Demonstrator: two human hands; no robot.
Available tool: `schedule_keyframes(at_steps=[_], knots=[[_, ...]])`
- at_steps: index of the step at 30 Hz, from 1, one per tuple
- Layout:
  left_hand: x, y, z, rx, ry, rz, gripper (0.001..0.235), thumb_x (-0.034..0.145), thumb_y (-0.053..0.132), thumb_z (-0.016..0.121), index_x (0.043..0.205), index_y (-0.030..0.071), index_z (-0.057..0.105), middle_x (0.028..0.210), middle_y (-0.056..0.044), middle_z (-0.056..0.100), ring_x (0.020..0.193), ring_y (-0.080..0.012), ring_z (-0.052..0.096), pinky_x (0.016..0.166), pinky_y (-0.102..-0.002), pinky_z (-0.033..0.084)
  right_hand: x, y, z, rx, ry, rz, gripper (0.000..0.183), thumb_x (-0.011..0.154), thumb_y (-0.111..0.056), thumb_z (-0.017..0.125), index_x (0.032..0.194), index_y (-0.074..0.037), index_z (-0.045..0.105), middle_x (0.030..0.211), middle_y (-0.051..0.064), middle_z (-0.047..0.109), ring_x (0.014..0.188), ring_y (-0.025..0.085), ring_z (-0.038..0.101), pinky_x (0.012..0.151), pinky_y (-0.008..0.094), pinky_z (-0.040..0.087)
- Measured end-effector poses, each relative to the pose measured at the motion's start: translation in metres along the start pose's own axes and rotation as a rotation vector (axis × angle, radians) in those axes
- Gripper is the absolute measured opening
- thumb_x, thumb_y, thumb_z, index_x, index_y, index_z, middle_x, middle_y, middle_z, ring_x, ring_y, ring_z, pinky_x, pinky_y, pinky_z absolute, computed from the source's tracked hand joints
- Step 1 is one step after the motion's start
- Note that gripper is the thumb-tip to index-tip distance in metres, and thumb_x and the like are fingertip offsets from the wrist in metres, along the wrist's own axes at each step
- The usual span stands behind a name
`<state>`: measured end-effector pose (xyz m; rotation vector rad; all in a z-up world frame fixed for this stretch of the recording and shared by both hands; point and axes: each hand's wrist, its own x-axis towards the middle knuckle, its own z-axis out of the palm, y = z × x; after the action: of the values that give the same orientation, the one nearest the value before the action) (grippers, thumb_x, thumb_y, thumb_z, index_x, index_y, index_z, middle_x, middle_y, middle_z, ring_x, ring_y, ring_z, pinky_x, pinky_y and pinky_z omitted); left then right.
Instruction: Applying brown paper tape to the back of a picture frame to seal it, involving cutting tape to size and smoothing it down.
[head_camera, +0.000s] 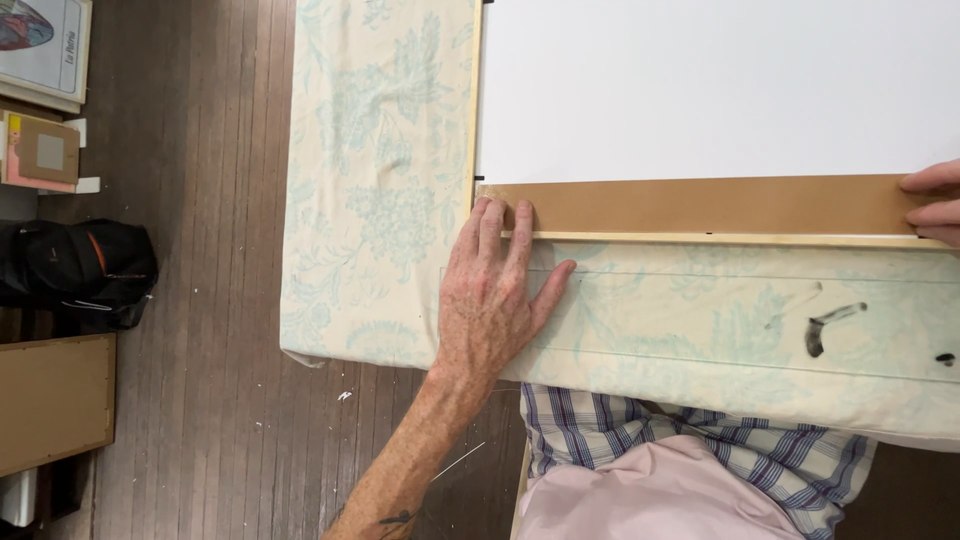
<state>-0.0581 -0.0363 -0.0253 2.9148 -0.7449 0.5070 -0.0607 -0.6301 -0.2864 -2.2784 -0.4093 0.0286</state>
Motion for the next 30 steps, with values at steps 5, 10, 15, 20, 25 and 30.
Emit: schedule_keyframes(at_steps=[5,10,15,20,25,30], knots=[[0.000,-0.003,0.004,-0.011,0.009,-0.014,0.063,0.100,0.050,0.064,0.135,-0.002,0.060,0.133,-0.024,0.059,0.129,-0.0382,0.058,0.110,-0.043,0.051,0.020,-0.046,-0.017,-0.011,-0.025,-0.122,0.024,0.088,0.001,0.069,0.111,-0.001,0.071,0.155,0.023,0.057,0.139,0.033,0.060,0.125,0.040,0.051],[0.009,-0.006,0.012,-0.024,-0.031,-0.047,0.046,0.103,0.050,0.058,0.118,0.007,0.061,0.119,-0.013,0.059,0.107,-0.0270,0.060,0.085,-0.037,0.057,0.121,-0.305,-0.064,0.626,-0.020,1.062,0.064,0.119,-0.026,0.009,0.141,0.029,0.034,0.151,0.032,0.044,0.143,0.041,0.043,0.121,0.051,0.031],[0.041,0.000,0.011,0.036,-0.154,-0.169,0.052,0.099,0.061,0.060,0.100,0.010,0.063,0.094,-0.007,0.059,0.078,-0.0192,0.054,0.065,-0.032,0.048,0.084,-0.236,-0.077,-0.545,-0.085,-0.400,0.019,0.091,-0.040,0.065,0.104,-0.034,0.077,0.130,-0.011,0.071,0.109,0.013,0.068,0.130,0.046,0.033],[0.082,0.028,0.001,0.008,-0.279,-0.206,0.047,0.096,0.055,0.072,0.094,0.009,0.061,0.093,-0.006,0.057,0.080,-0.0238,0.060,0.050,-0.038,0.053,0.094,-0.290,-0.092,-0.734,-0.250,-0.339,0.026,0.081,-0.032,0.074,0.105,-0.027,0.080,0.121,-0.005,0.075,0.110,0.008,0.068,0.127,0.045,0.039],[0.106,0.088,0.014,-0.455,-0.389,0.299,0.036,0.087,0.011,0.077,0.121,0.018,0.071,0.119,-0.008,0.067,0.099,-0.0236,0.064,0.082,-0.040,0.057,0.099,-0.296,-0.090,-0.692,-0.223,-0.375,0.018,0.086,-0.030,0.074,0.100,-0.024,0.082,0.114,-0.004,0.077,0.105,0.012,0.071,0.123,0.046,0.041],[0.114,0.143,0.052,-0.359,-0.287,0.575,0.032,0.090,0.004,0.069,0.121,0.009,0.065,0.119,-0.007,0.060,0.100,-0.0219,0.060,0.083,-0.035,0.055,0.098,-0.302,-0.090,-0.755,-0.260,-0.341,0.021,0.087,-0.032,0.072,0.102,-0.022,0.081,0.116,0.001,0.076,0.110,0.017,0.070,0.124,0.047,0.040]])
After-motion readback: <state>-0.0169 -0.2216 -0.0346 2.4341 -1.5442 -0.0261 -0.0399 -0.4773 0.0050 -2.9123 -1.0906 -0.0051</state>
